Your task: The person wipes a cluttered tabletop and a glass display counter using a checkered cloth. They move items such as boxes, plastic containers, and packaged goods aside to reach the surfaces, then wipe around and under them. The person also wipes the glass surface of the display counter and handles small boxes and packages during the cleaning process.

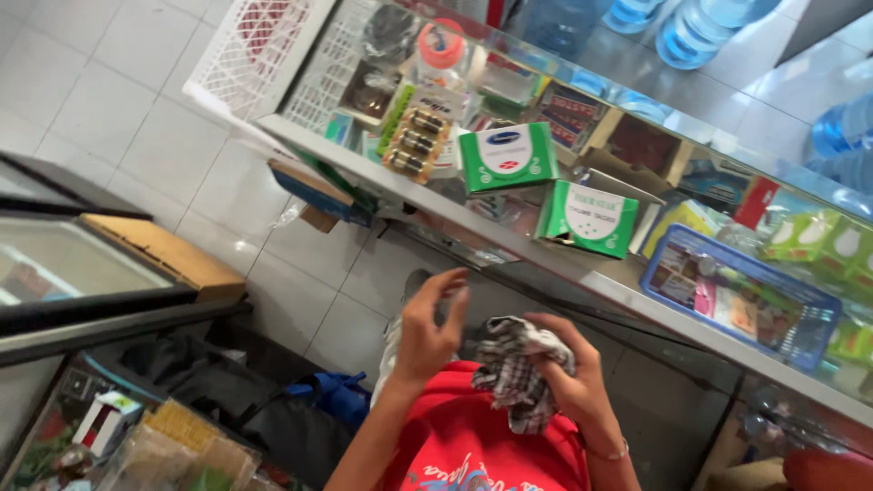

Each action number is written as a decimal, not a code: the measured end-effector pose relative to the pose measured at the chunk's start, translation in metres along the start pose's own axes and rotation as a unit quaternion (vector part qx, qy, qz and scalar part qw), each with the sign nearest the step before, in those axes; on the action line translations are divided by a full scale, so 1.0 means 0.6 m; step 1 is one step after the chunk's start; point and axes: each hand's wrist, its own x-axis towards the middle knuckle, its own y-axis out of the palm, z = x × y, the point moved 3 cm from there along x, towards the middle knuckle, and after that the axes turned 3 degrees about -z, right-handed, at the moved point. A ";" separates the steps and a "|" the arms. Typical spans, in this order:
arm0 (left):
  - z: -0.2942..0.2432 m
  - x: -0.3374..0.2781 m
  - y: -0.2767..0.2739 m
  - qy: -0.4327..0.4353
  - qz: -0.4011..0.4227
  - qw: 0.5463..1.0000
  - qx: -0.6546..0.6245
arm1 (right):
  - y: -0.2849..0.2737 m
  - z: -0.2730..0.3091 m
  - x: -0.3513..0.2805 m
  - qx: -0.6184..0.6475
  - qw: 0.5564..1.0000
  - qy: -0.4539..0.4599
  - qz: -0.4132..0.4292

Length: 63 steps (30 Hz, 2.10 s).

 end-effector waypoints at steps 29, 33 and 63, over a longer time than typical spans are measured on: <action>0.388 0.408 -0.130 -0.009 0.181 0.983 0.012 | 0.426 -0.195 0.461 -0.110 0.990 -0.047 -0.068; 0.383 0.394 -0.151 -0.201 0.267 0.943 -0.002 | 0.437 -0.189 0.441 -0.139 0.988 -0.014 -0.067; 0.437 0.351 -0.091 -0.274 0.189 0.927 -0.171 | 0.360 -0.202 0.333 0.069 0.954 0.013 -0.292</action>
